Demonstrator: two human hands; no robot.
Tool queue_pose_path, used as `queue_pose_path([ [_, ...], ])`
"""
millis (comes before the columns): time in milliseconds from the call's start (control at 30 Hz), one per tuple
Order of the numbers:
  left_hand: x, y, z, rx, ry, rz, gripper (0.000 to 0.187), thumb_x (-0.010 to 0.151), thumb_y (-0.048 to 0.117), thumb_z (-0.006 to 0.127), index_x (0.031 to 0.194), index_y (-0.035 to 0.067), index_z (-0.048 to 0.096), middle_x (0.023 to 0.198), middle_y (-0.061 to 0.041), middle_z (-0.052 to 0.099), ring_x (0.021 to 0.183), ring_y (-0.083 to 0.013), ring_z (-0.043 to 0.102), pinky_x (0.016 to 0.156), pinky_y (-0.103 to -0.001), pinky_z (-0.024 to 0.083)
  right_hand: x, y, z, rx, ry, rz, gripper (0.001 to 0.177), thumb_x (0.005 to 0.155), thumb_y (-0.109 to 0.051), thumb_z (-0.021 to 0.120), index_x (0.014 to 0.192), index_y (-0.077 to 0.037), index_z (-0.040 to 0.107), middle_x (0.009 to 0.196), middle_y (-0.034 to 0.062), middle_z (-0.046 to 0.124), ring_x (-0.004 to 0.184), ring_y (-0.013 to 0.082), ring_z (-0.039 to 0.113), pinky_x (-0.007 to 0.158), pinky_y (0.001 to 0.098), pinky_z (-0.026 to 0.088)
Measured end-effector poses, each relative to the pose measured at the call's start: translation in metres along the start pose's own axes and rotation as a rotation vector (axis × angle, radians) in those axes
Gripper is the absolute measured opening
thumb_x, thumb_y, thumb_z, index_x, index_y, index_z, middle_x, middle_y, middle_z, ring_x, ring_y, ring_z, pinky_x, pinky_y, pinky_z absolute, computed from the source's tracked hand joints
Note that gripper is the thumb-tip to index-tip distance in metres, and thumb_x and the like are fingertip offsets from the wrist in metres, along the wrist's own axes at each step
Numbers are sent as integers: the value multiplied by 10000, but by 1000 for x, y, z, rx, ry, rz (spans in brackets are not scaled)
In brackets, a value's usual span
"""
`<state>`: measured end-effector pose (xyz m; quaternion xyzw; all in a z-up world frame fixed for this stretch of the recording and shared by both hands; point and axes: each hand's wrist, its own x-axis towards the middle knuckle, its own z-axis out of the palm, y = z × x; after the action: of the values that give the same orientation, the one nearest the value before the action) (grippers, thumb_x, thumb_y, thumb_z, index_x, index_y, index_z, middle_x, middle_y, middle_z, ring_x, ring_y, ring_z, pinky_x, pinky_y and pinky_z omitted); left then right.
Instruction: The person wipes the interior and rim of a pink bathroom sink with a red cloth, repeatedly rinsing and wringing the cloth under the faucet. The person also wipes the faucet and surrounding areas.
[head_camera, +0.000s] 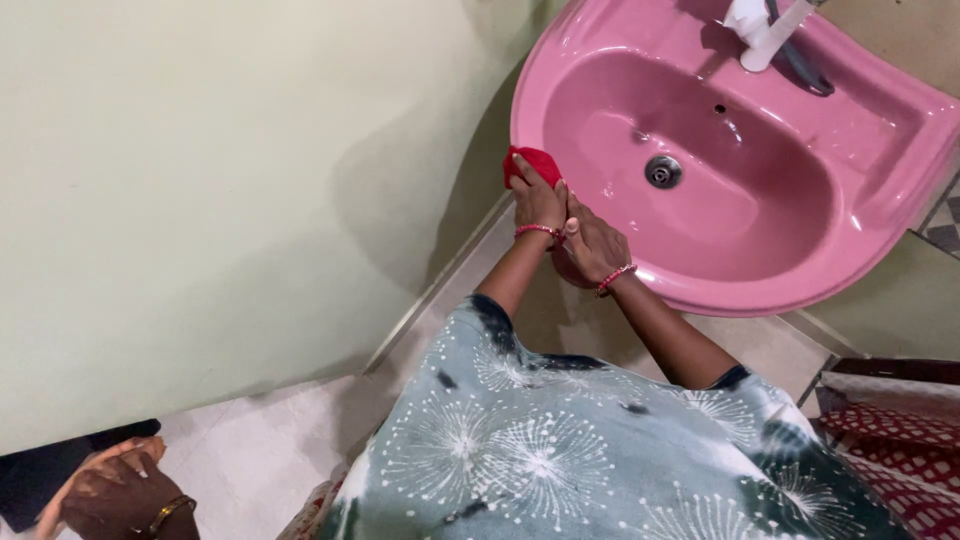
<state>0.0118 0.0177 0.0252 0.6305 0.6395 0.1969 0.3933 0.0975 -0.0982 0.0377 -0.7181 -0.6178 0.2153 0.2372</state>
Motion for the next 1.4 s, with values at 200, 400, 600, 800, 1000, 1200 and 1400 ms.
queue_pose_path([
  [200, 70, -11, 19, 155, 153, 197, 1050, 895, 308, 711, 1600, 61, -26, 1571, -401, 137, 1411, -551, 341, 1123, -505, 399, 37, -10, 2, 57, -98, 107, 1008, 897, -799, -35, 1633, -162, 228, 1597, 153, 425, 1400, 411, 463, 1114, 519, 396],
  [400, 128, 2, 16, 326, 88, 254, 1020, 912, 329, 693, 1606, 89, -16, 1613, -359, 98, 1414, -561, 334, 1152, -540, 372, 85, -16, 8, 307, -198, 222, 1021, 845, -815, -27, 1647, -211, 156, 1599, 146, 415, 1438, 382, 425, 1130, 454, 377],
  [600, 161, 39, -5, 479, -60, 282, 976, 966, 372, 640, 1629, 105, -24, 1659, -340, 37, 1387, -558, 363, 1137, -526, 413, 144, 24, 49, 708, -129, 76, 981, 953, -827, 98, 1640, -130, 169, 1690, 134, 284, 1589, 296, 225, 1273, 420, 213],
  [800, 193, 71, -16, 529, -195, 339, 961, 980, 424, 604, 1630, 126, -39, 1673, -298, -20, 1416, -538, 323, 1149, -551, 375, 178, 4, 57, 1330, -30, 35, 1031, 912, -803, 351, 1657, -188, -10, 1732, 37, 74, 1601, 234, 60, 1281, 447, 121],
  [1000, 218, 85, -15, 602, -139, 532, 927, 995, 473, 572, 1617, 66, 18, 1673, -279, 34, 1462, -562, 242, 1176, -578, 315, 194, -13, 43, 1250, 43, 59, 1043, 910, -817, 329, 1656, -157, 19, 1721, 36, 90, 1585, 201, 72, 1276, 428, 119],
  [1200, 238, 102, -8, 502, -129, 590, 867, 1014, 452, 529, 1608, 21, 67, 1684, -217, 117, 1535, -486, 129, 1243, -551, 167, 216, -4, 49, 1211, 190, 38, 996, 1009, -759, 147, 1657, -1, 152, 1701, 189, 223, 1566, 327, 187, 1289, 445, 154],
  [1400, 273, 121, 13, 403, -204, 612, 830, 1031, 426, 522, 1602, -5, 102, 1666, -220, 175, 1550, -442, 91, 1263, -514, 102, 243, 3, 30, 544, 427, 120, 991, 967, -762, -25, 1648, -42, 14, 1741, 204, -6, 1610, 347, -41, 1292, 449, 1],
])
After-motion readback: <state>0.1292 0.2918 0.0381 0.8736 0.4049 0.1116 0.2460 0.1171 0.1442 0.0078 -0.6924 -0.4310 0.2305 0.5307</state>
